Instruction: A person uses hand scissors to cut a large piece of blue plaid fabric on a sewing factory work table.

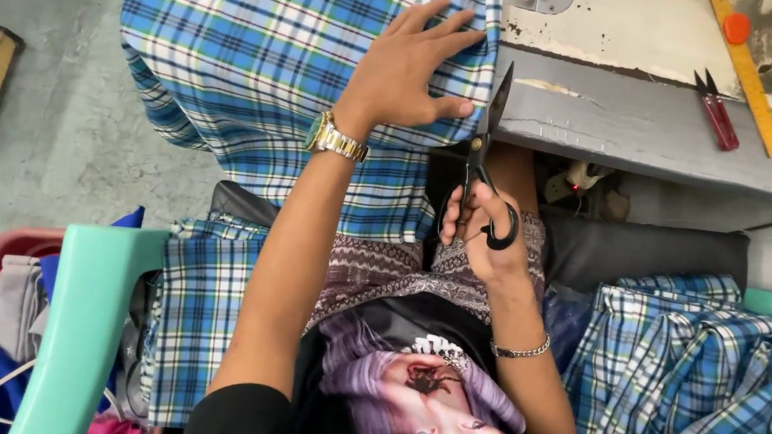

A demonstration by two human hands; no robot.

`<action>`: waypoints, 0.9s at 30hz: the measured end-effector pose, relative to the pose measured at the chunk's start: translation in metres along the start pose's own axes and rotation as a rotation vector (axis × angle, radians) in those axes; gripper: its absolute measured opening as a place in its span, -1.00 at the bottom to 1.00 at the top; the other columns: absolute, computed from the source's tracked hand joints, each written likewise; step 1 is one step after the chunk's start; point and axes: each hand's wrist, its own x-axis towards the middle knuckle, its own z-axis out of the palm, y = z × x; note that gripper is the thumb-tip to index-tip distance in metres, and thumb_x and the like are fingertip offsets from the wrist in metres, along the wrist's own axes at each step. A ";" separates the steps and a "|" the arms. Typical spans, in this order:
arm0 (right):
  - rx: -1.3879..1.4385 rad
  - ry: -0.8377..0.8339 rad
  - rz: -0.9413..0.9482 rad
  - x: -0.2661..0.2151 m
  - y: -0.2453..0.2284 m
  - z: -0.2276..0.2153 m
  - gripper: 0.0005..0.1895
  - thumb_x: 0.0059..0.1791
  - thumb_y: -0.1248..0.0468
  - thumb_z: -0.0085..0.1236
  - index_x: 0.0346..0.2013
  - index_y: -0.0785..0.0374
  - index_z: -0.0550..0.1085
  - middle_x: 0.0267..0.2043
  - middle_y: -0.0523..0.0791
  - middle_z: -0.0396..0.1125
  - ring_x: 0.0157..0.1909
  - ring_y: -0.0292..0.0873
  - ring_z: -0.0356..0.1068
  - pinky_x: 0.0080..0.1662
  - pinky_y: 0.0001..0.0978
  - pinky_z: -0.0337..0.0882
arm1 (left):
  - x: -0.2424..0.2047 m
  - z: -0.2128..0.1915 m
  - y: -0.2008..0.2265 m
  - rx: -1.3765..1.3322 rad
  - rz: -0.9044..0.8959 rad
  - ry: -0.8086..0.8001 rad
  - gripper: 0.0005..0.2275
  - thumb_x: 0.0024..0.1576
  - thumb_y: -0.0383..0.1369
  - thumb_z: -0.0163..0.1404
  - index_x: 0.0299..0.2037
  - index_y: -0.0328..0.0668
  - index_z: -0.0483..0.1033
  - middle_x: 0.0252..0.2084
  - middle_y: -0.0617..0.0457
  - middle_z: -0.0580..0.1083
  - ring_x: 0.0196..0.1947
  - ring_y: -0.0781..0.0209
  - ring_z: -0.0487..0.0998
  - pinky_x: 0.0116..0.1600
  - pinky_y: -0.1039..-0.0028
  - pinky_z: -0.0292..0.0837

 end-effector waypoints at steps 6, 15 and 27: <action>0.070 0.002 0.012 0.008 0.003 0.004 -0.63 0.11 0.06 0.00 -0.28 0.36 0.46 -0.48 -0.08 0.32 -0.52 -0.15 0.31 -0.47 -0.31 0.33 | 0.000 0.000 0.000 0.010 0.001 0.016 -0.06 0.07 0.49 -0.35 0.44 -0.09 0.29 0.49 -0.08 0.19 0.50 -0.17 0.01 0.47 -0.23 -0.07; 0.097 0.142 0.013 0.008 0.008 0.016 -0.71 0.05 0.13 0.11 -0.41 0.30 0.47 -0.58 -0.15 0.26 -0.63 -0.23 0.24 -0.60 -0.42 0.25 | 0.000 -0.003 0.002 -0.019 -0.018 0.002 -0.06 0.05 0.49 -0.27 0.43 -0.09 0.31 0.49 -0.07 0.19 0.50 -0.16 0.01 0.45 -0.24 -0.05; 0.106 0.122 0.011 0.020 -0.002 0.019 -0.67 0.07 0.07 0.07 -0.35 0.31 0.48 -0.52 -0.12 0.28 -0.57 -0.18 0.26 -0.53 -0.36 0.26 | 0.000 -0.003 0.001 -0.026 -0.024 0.006 -0.10 0.07 0.46 -0.20 0.43 -0.07 0.30 0.48 -0.08 0.20 0.50 -0.16 0.01 0.45 -0.25 -0.05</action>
